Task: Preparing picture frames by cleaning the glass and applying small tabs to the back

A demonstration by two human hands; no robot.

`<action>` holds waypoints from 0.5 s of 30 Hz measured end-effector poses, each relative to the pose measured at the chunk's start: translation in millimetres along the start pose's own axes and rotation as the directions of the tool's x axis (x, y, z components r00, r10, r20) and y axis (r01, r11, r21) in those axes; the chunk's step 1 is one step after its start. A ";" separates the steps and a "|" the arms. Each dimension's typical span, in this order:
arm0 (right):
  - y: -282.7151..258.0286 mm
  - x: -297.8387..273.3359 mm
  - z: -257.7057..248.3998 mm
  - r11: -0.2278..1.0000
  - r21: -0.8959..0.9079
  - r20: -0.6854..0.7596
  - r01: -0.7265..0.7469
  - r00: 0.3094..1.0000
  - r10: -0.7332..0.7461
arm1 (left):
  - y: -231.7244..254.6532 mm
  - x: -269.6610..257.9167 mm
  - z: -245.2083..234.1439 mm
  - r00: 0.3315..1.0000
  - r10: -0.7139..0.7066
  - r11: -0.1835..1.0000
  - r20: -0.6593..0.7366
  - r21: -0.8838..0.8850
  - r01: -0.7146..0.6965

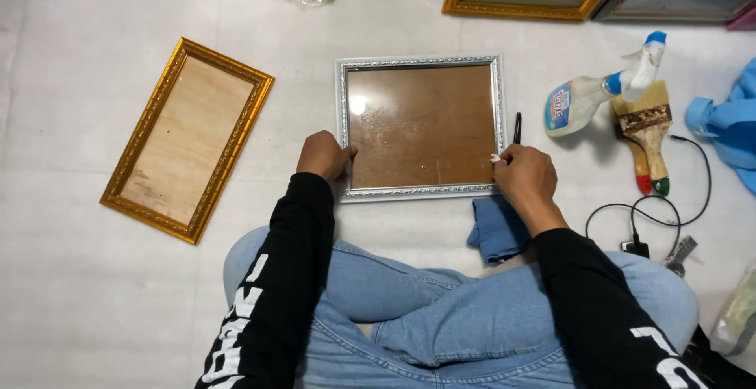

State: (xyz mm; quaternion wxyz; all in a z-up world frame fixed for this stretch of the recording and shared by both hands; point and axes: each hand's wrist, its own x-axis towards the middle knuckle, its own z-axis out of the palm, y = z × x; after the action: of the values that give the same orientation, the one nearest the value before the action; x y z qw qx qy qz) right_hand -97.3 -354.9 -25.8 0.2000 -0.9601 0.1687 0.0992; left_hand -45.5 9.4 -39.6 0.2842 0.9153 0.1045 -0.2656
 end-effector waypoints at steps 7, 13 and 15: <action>-14.4 -19.5 18.6 0.998 0.031 0.001 0.051 0.999 -0.051 | -23.0 20.2 22.1 0.996 -0.071 0.996 -0.044 -0.065 0.068; -1.6 -14.8 23.0 0.990 0.094 -0.024 -0.106 0.994 0.109 | -14.9 2.9 19.1 0.994 0.020 0.999 0.110 0.034 -0.024; -5.6 -19.0 21.0 0.988 0.135 -0.060 -0.078 0.994 0.086 | -10.3 -13.7 14.4 0.967 0.024 0.980 0.255 0.185 -0.073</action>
State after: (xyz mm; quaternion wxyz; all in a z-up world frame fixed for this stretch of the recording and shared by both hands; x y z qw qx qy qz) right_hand -115.4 -335.9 -37.8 0.2535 -0.9396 0.2207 0.0645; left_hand -66.7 8.9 -46.9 0.2117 0.8996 0.0189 -0.3814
